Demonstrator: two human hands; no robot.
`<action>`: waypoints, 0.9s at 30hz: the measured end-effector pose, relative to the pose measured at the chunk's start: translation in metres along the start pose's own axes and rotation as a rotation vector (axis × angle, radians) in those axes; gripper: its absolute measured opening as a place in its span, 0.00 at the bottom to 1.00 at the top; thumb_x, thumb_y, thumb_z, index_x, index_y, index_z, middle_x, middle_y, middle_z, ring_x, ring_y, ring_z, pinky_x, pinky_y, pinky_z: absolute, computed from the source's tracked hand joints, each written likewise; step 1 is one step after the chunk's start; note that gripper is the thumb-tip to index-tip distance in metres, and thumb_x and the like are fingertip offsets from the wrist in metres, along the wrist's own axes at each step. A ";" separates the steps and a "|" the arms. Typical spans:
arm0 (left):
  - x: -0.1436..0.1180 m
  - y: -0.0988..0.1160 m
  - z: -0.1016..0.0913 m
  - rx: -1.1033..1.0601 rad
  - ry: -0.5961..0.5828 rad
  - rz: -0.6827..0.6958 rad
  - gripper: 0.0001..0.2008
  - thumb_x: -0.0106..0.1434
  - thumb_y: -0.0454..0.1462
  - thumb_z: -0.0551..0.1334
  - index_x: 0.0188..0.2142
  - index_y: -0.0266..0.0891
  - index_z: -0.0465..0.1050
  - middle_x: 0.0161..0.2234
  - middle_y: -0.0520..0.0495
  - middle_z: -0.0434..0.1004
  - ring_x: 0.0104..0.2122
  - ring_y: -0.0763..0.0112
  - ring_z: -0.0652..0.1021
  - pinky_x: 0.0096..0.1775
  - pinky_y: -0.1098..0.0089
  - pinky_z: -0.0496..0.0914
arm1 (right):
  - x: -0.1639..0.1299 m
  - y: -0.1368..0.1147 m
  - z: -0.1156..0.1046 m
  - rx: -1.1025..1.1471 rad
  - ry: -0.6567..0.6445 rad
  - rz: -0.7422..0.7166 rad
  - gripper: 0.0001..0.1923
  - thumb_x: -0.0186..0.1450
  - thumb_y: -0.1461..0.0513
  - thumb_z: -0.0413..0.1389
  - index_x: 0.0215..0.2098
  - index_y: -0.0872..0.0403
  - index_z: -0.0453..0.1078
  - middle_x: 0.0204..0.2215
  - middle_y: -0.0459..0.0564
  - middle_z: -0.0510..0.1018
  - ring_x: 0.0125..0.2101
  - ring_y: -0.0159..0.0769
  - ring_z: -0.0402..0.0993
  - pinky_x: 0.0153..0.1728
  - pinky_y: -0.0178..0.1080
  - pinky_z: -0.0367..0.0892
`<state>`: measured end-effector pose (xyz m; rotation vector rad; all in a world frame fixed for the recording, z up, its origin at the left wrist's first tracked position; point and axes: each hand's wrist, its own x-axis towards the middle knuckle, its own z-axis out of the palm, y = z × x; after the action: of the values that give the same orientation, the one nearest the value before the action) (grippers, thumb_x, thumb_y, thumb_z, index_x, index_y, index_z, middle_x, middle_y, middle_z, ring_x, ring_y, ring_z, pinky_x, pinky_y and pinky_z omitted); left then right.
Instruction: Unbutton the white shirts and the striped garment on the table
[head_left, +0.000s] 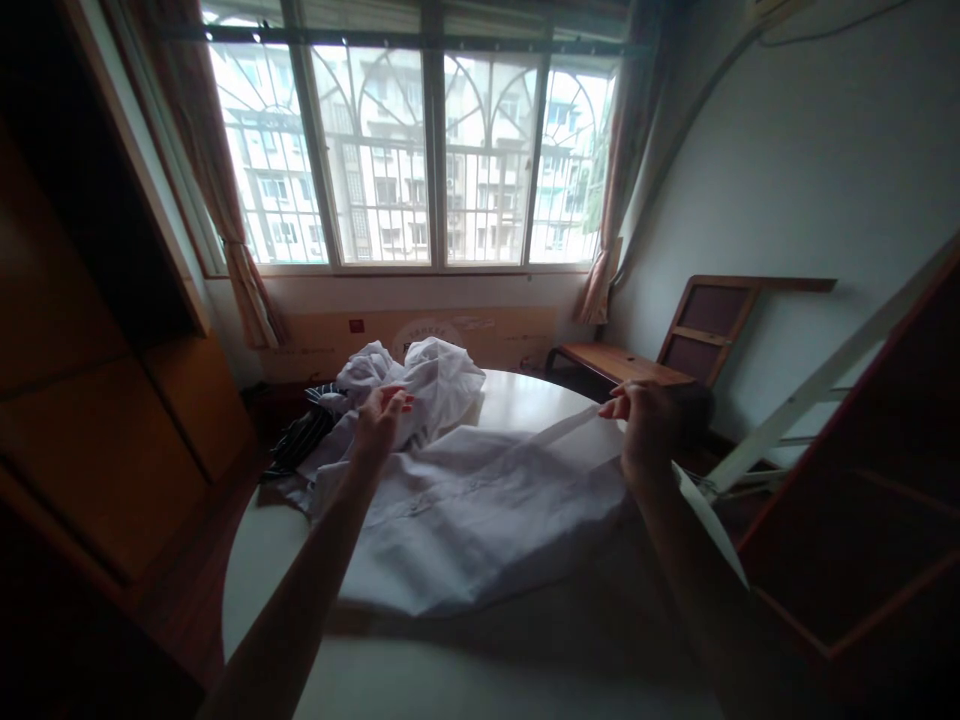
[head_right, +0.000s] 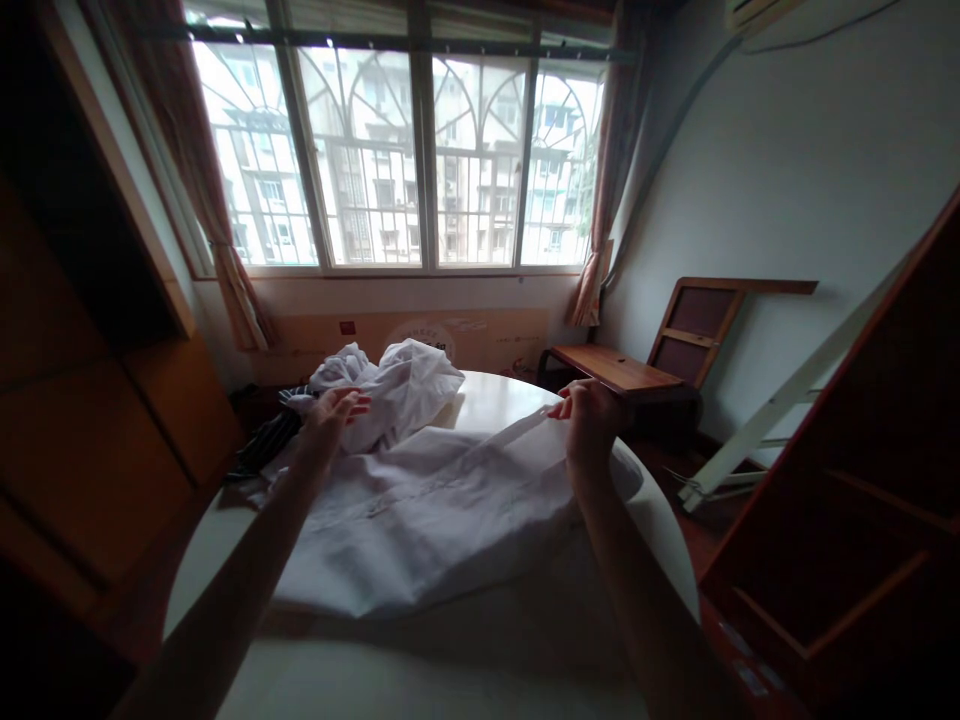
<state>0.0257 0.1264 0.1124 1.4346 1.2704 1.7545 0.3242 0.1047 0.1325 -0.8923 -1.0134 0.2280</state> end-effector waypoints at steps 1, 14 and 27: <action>-0.002 -0.005 0.004 0.037 -0.062 0.030 0.12 0.53 0.42 0.57 0.32 0.34 0.69 0.27 0.47 0.76 0.27 0.69 0.76 0.30 0.71 0.68 | -0.002 0.001 0.002 -0.029 -0.034 -0.015 0.08 0.54 0.64 0.48 0.17 0.55 0.61 0.09 0.37 0.60 0.13 0.27 0.63 0.18 0.31 0.61; -0.065 -0.077 0.055 0.623 -0.601 0.352 0.07 0.57 0.33 0.54 0.32 0.38 0.71 0.30 0.46 0.74 0.32 0.68 0.74 0.35 0.69 0.68 | -0.057 0.101 0.026 -0.510 -0.979 -0.051 0.06 0.52 0.63 0.51 0.20 0.55 0.68 0.17 0.43 0.71 0.20 0.30 0.65 0.23 0.32 0.58; -0.070 -0.103 0.057 0.650 -0.593 0.501 0.09 0.58 0.32 0.53 0.32 0.40 0.71 0.33 0.46 0.71 0.36 0.67 0.72 0.40 0.68 0.67 | -0.068 0.123 0.023 -0.602 -0.922 -0.112 0.09 0.57 0.62 0.48 0.22 0.54 0.67 0.22 0.46 0.72 0.25 0.32 0.66 0.29 0.35 0.60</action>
<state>0.0842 0.1280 -0.0110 2.5822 1.2526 1.0240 0.2964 0.1583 0.0039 -1.3034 -2.0527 0.2474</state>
